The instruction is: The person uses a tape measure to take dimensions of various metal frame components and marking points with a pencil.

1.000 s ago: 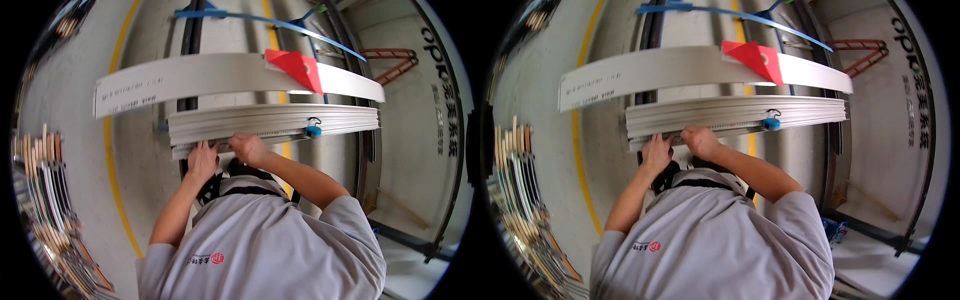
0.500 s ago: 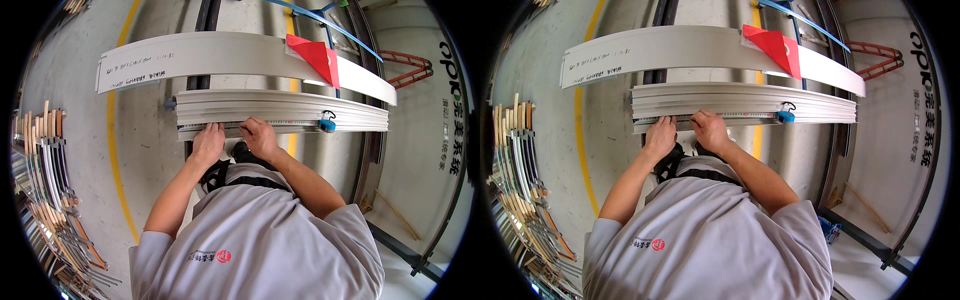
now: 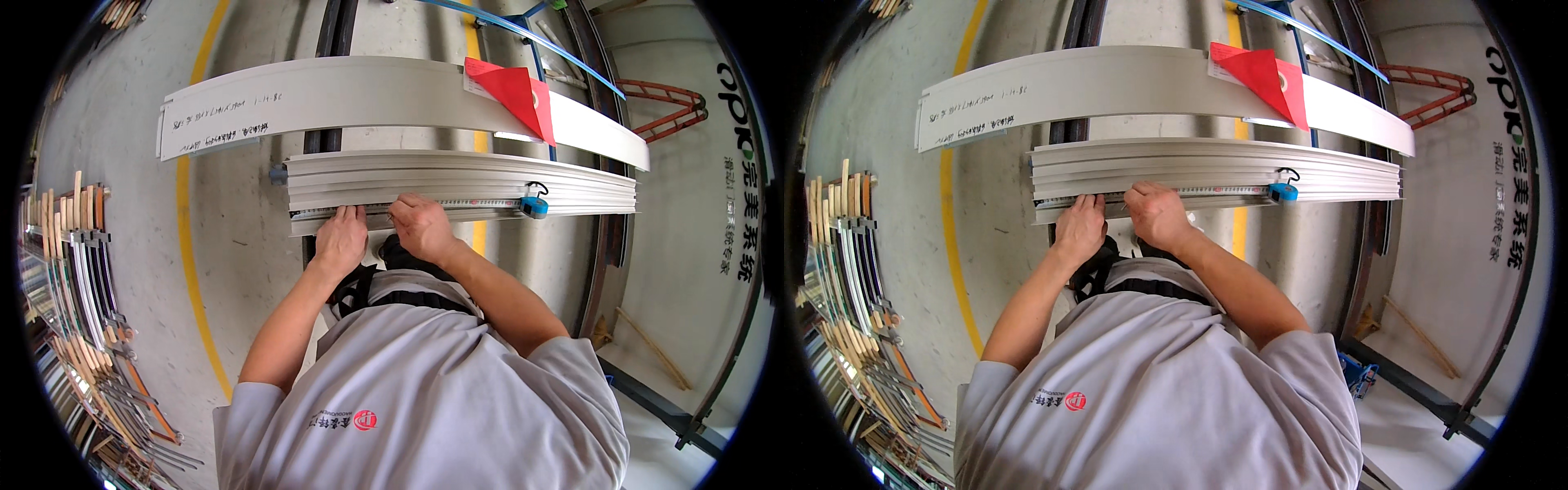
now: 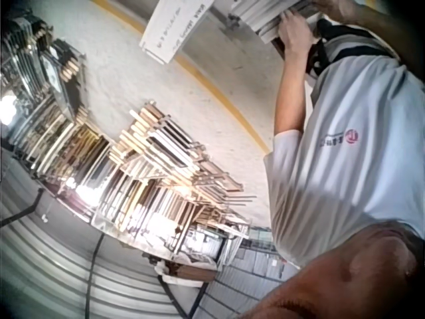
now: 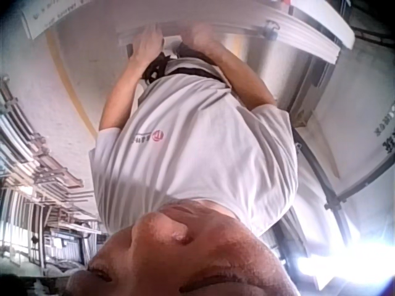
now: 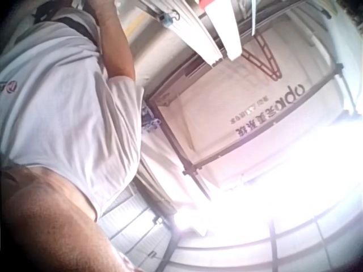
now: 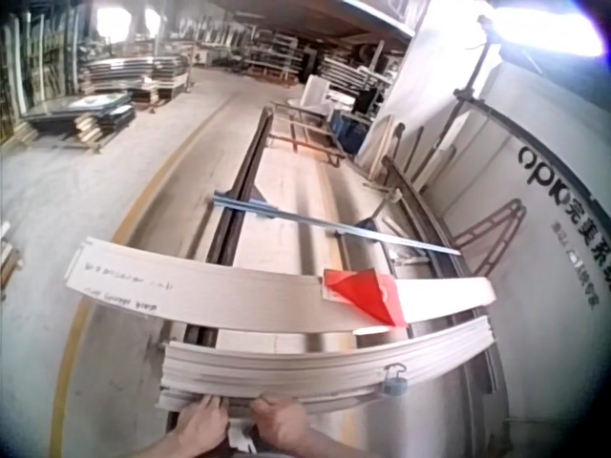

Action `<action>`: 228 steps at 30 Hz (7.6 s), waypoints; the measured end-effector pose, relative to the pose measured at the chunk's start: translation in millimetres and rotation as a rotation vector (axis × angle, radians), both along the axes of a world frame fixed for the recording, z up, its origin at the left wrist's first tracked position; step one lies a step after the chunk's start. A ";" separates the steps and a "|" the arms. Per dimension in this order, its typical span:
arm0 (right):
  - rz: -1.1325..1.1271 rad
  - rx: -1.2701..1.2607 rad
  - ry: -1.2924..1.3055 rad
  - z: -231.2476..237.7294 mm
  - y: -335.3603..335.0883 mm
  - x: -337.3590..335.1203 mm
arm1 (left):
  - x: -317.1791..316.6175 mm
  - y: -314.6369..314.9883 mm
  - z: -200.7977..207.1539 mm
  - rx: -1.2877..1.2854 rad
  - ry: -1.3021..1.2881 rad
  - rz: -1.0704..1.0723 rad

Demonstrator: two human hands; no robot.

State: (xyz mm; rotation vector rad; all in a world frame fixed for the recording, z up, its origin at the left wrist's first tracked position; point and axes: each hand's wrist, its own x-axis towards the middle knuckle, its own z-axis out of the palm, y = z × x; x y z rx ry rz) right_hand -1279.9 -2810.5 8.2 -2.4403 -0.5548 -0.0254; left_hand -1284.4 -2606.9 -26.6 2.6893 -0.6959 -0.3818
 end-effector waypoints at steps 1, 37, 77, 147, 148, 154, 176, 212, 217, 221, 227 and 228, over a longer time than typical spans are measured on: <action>0.033 -0.033 -0.018 2.9 2.4 2.0 | -0.3 0.4 -1.5 -0.005 0.010 0.011; -0.312 1.553 1.443 -11.6 1.2 -1.0 | -0.8 -6.2 1.0 -0.161 0.029 0.129; 0.677 -0.474 -0.154 51.2 3.2 37.9 | -9.1 -10.8 -16.9 -0.097 0.019 0.117; -0.304 0.692 1.208 0.9 11.8 30.0 | 5.9 -7.3 6.4 0.076 0.244 0.153; -0.337 0.869 1.305 -6.5 16.1 24.6 | 4.3 -7.0 14.8 0.053 0.265 0.145; -0.119 1.308 1.204 48.6 7.3 20.2 | 1.2 -19.4 1.5 -0.169 0.024 0.017; -0.985 -0.384 0.168 3.2 -235.9 -47.8 | -7.5 121.8 -24.0 -0.329 0.452 0.863; -0.967 -0.325 0.014 -14.2 -254.9 -69.6 | 5.8 77.5 -18.3 -0.240 0.264 0.810; -0.965 -0.330 0.007 -16.9 -255.0 -69.5 | -0.5 83.4 -29.3 -0.337 0.229 0.828; -0.957 -0.381 -0.031 -19.9 -252.6 -71.0 | 0.7 88.1 -28.2 -0.382 0.219 0.817; -0.962 -0.341 -0.058 -31.7 -261.1 -67.8 | 2.0 96.4 -35.9 -0.405 0.252 0.778; -0.964 -0.284 -0.019 -22.5 -251.9 -63.7 | 0.5 98.5 -35.3 -0.424 0.242 0.772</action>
